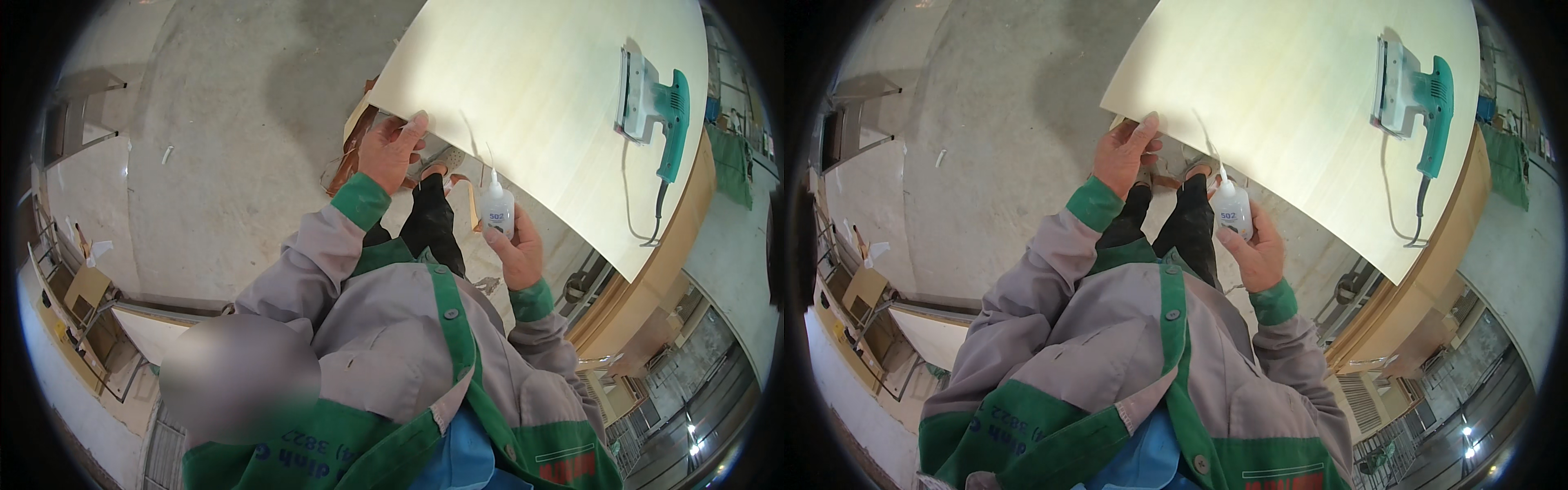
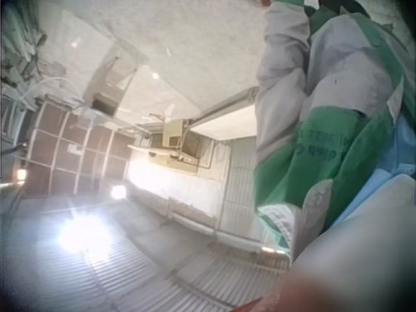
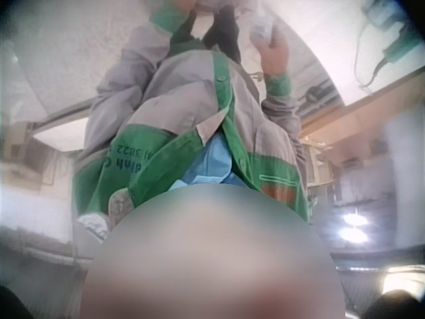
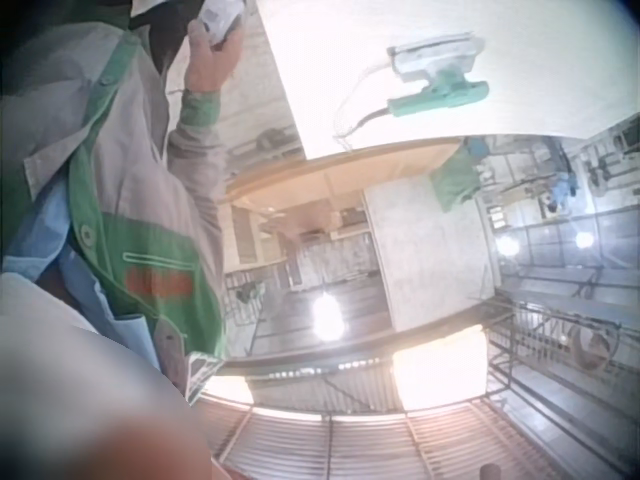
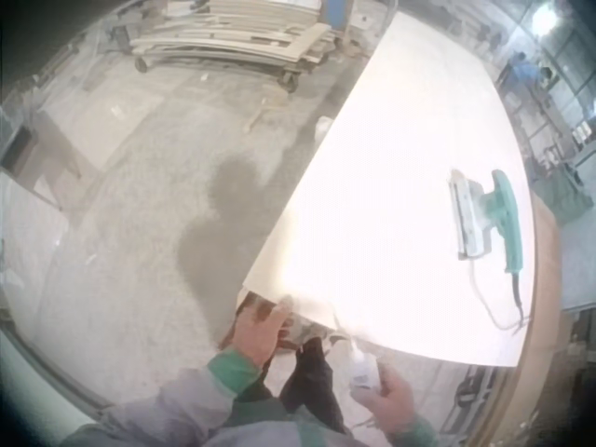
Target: The person uses a handheld electric sander to smooth the surface of a large white board. They then apply a white substance from a bottle into holes on the board and continue sanding the surface.
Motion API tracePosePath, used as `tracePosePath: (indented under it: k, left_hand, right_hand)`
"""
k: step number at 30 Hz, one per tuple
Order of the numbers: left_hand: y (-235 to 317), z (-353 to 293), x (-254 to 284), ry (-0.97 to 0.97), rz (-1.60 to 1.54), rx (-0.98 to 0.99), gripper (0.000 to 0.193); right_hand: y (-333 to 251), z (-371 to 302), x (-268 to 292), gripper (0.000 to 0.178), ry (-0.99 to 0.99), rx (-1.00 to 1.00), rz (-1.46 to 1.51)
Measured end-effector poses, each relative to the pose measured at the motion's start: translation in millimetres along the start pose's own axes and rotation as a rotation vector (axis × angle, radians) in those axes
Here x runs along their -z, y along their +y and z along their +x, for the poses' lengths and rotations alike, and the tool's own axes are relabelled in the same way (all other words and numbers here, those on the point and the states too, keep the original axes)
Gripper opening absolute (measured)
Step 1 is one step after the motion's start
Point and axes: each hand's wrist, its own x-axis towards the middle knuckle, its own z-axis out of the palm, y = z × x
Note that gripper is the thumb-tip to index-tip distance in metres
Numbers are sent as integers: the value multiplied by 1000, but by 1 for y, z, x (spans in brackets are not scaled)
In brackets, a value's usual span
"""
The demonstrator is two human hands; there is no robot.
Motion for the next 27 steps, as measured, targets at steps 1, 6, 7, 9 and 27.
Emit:
tracePosePath:
  k: [1,6,7,9,27]
  left_hand:
    - [1,1,5,-17,0,-3,46]
    - [2,10,34,-75,-28,-21,48]
    - [4,12,37,-52,-55,-36,52]
    - [12,19,51,10,-96,-61,57]
    - [36,33,84,-34,136,-103,60]
  right_hand:
    - [1,2,-8,62,13,-6,15]
    - [7,8,-35,59,36,49,-144]
    - [7,8,-37,58,58,62,-158]
    - [5,10,-42,54,72,72,-252]
    - [-18,33,-71,39,129,93,-499]
